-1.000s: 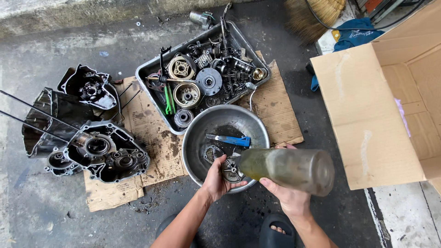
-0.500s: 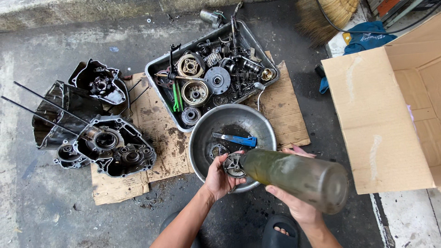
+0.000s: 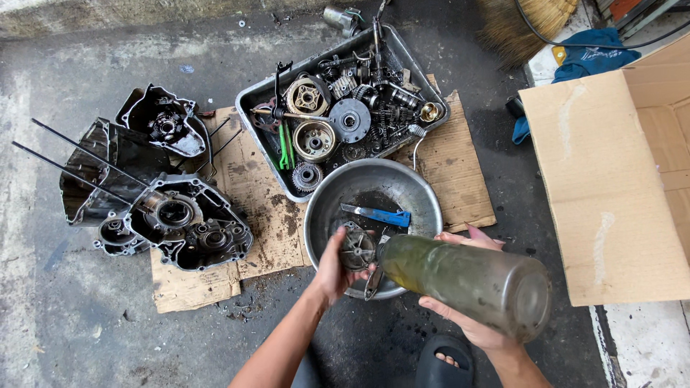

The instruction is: The person scrubs a small metal engine part with a brush inside a metal bowl. They then pour a liquid from a plastic bottle onto the part and continue scrubbing. The person repeats this process with other small metal components, including a gear, before placing them into a nearby tray.

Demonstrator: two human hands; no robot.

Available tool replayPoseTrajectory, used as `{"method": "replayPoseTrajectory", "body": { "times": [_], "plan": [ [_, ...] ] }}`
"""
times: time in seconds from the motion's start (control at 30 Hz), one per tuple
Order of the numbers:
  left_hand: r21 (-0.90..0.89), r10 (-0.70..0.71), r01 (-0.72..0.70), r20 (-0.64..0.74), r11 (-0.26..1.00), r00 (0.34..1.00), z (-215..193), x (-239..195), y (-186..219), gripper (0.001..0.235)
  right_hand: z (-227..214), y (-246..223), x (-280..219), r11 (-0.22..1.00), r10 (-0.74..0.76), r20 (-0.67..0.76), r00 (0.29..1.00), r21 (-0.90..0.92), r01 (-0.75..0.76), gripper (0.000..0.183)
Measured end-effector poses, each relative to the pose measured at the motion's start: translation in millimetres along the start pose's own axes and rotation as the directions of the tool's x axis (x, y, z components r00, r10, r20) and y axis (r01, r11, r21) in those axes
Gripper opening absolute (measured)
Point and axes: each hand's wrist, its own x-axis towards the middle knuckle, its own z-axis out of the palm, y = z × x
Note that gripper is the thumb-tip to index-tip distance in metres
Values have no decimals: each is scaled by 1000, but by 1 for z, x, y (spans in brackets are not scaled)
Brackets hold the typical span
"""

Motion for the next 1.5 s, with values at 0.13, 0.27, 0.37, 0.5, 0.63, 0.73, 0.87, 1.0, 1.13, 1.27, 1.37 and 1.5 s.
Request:
{"method": "replayPoseTrajectory", "body": {
  "times": [0.13,0.27,0.37,0.5,0.63,0.73,0.87,1.0,1.13,1.27,1.37,1.5],
  "plan": [
    [-561,-17,212,332,800,943,-12,14,-18,72,2,-2,1,999,46,-26,999,11,-46,104],
    [-613,-21,228,326,756,945,-12,15,-21,68,2,-1,0,997,78,-32,996,-21,-78,101],
    [-619,-22,218,307,754,951,-9,13,-18,63,4,-2,1,995,102,-63,993,0,-102,94],
    [-629,-47,242,310,738,950,-9,14,-22,62,6,2,0,984,100,-76,992,152,-88,122],
    [-626,-53,238,300,742,953,-5,15,-22,63,5,-33,20,821,509,-95,856,353,-449,91],
    [-616,-47,215,278,758,960,-1,12,-17,62,1,-16,13,831,492,-124,862,360,-423,88],
    [-601,-48,201,260,774,964,0,12,-17,57,-2,6,-1,939,303,-1,953,169,-298,132],
    [-529,-8,141,245,837,969,2,8,-8,63,-2,8,-2,955,193,-12,981,233,-185,124],
    [-550,65,91,258,830,964,-3,14,-14,68,-6,3,0,977,170,-14,985,131,-167,119],
    [478,375,-395,141,785,916,7,-3,22,50,-7,-2,2,986,158,-36,987,54,-156,110],
    [958,504,-269,184,102,844,8,-2,25,60,-9,0,2,996,83,-36,996,-10,-83,106],
    [324,227,-181,-109,929,968,-1,15,19,59,-6,3,5,988,152,-27,988,19,-151,75]
  ]
}}
